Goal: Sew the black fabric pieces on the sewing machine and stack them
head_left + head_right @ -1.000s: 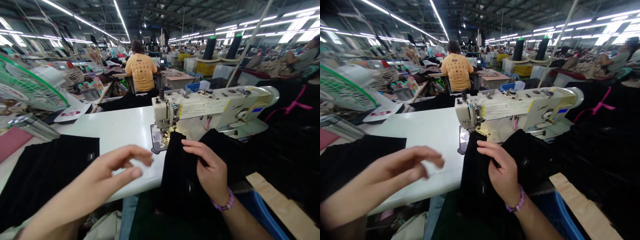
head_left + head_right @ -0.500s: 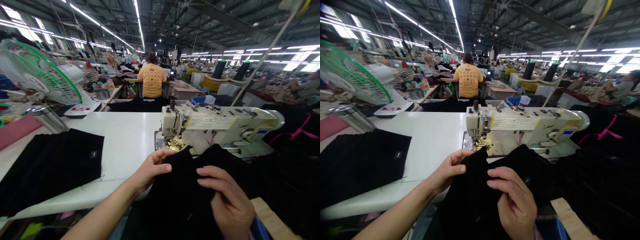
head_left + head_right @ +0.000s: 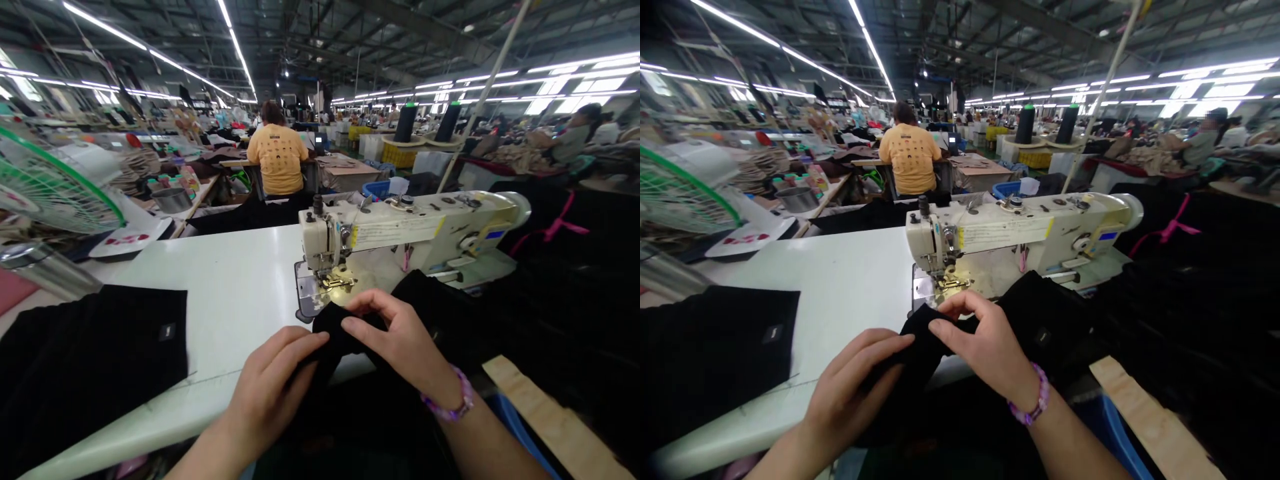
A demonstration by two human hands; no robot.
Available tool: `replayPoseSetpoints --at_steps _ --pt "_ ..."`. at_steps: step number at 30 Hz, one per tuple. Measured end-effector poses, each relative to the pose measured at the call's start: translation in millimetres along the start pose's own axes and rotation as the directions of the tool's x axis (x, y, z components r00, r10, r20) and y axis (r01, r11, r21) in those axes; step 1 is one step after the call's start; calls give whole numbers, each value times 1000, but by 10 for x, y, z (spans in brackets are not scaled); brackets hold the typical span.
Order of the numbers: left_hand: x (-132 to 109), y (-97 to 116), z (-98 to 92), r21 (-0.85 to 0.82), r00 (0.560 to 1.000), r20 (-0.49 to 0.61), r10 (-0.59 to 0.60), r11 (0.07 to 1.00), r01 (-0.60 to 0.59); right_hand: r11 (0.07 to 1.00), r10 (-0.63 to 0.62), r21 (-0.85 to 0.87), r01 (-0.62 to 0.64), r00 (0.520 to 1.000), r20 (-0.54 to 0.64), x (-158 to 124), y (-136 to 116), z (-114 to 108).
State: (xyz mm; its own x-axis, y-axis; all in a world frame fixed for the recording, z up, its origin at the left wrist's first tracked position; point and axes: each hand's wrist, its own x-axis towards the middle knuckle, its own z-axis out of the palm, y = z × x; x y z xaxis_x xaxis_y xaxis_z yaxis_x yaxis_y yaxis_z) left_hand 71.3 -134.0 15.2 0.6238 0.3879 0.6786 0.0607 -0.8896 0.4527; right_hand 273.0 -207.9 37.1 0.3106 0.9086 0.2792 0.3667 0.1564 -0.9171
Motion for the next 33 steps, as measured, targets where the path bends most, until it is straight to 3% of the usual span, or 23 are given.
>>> replayPoseSetpoints --at_steps 6,15,21,23,28,33 --pt "-69 -37 -38 109 1000 -25 12 994 -10 989 68 121 -81 992 110 10 -8 -61" --pt "-39 -1 -26 102 1000 -15 -20 995 22 984 126 93 -150 966 226 2 29 -155" --pt "-1 -16 4 17 962 135 -236 972 236 993 19 111 -42 980 199 -9 -7 -183" --pt "49 51 8 25 962 90 -260 966 258 998 -21 63 10 982 187 -18 -21 -163" --pt "205 272 50 40 969 -169 -181 981 190 984 -165 -42 173 975 146 -49 -48 -68" --pt "294 325 92 19 955 -213 -205 977 214 948 -267 -136 286 953 141 -78 -72 -37"
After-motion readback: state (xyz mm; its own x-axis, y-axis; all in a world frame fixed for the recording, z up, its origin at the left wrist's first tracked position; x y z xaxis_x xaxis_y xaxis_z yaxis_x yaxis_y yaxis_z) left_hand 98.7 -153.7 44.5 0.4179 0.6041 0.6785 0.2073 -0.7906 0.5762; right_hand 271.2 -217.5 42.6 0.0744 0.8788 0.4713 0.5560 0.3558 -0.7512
